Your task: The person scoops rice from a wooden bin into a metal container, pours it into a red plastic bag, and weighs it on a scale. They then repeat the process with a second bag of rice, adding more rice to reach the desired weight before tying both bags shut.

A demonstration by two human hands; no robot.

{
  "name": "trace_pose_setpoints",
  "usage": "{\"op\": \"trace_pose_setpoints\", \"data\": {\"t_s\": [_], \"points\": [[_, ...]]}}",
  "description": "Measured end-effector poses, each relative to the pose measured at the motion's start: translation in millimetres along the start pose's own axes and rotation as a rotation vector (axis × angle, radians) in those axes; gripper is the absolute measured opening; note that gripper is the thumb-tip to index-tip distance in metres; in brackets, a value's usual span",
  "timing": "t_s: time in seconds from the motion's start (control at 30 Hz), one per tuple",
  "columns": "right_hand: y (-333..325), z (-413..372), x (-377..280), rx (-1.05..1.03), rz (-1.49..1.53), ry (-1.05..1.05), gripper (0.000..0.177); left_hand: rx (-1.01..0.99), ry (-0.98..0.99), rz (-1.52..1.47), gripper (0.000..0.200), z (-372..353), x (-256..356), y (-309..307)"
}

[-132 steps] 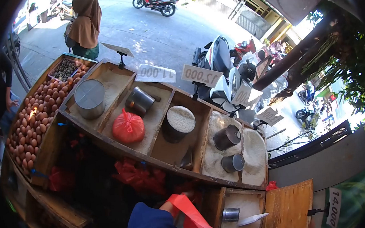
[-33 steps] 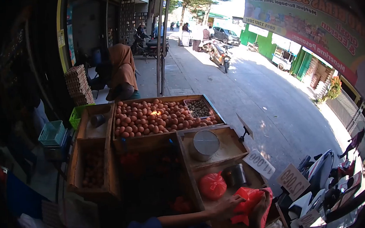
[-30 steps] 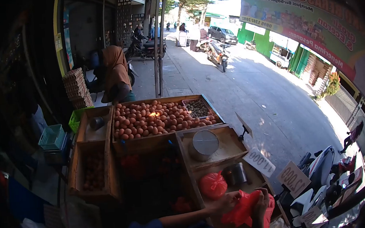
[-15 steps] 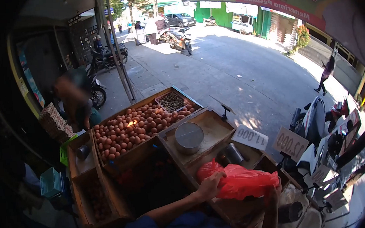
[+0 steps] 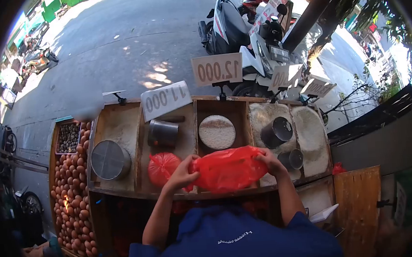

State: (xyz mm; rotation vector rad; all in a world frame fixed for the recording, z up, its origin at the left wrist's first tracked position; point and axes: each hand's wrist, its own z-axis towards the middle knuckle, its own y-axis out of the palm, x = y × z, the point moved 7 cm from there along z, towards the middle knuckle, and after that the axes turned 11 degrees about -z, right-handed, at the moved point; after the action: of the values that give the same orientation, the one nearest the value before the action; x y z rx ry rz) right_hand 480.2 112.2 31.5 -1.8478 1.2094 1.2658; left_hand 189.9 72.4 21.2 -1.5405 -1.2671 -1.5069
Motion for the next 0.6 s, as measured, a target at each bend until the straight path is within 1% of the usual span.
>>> {"op": "trace_pose_setpoints", "data": {"t_s": [0.03, 0.1, 0.13, 0.17, 0.23, 0.3, 0.37, 0.43, 0.47, 0.5, 0.53, 0.57, 0.6], "points": [[-7, 7, -12, 0.0, -0.012, 0.006, 0.028, 0.055, 0.171, 0.152, 0.04, 31, 24, 1], [-53, 5, -73, 0.605, -0.32, -0.435, 0.024, 0.19, 0.521, 0.469, 0.04, 90, 75, 9], [-56, -1, -96, 0.818, -0.529, -0.624, 0.025, 0.27, 0.691, 0.633, 0.039, 111, 95, 14], [-60, 12, -96, 0.794, -0.543, -0.627, 0.025, 0.296, 0.686, 0.624, 0.039, 138, 97, 10], [-57, 8, -99, 1.08, -0.884, -1.092, 0.026, 0.287, 0.812, 0.783, 0.034, 183, 85, 10], [-66, 48, -53, 0.931, -0.93, -1.03, 0.029, 0.349, 0.8, 0.821, 0.031, 225, 40, -6], [-69, 93, 10, 0.797, -1.231, -0.903, 0.032, 0.418, 0.786, 0.864, 0.028, 261, -7, -27], [-53, 130, 32, 0.543, -1.377, -0.637, 0.036, 0.293, 0.613, 0.913, 0.025, 290, -63, -38], [-45, 144, 44, 0.495, -1.428, -0.602, 0.038, 0.33, 0.597, 0.912, 0.025, 297, -85, -45], [-41, 159, 59, 0.45, -1.476, -0.567, 0.04, 0.339, 0.419, 0.903, 0.024, 306, -109, -55], [-40, 172, 70, 0.415, -1.475, -0.581, 0.04, 0.342, 0.239, 0.886, 0.024, 313, -135, -64], [-50, 195, 106, 0.293, -1.335, -0.297, 0.04, 0.36, 0.214, 0.885, 0.024, 313, -137, -67], [-56, 202, 136, 0.173, -1.182, -0.009, 0.041, 0.397, 0.12, 0.682, 0.024, 309, -144, -72]]}}
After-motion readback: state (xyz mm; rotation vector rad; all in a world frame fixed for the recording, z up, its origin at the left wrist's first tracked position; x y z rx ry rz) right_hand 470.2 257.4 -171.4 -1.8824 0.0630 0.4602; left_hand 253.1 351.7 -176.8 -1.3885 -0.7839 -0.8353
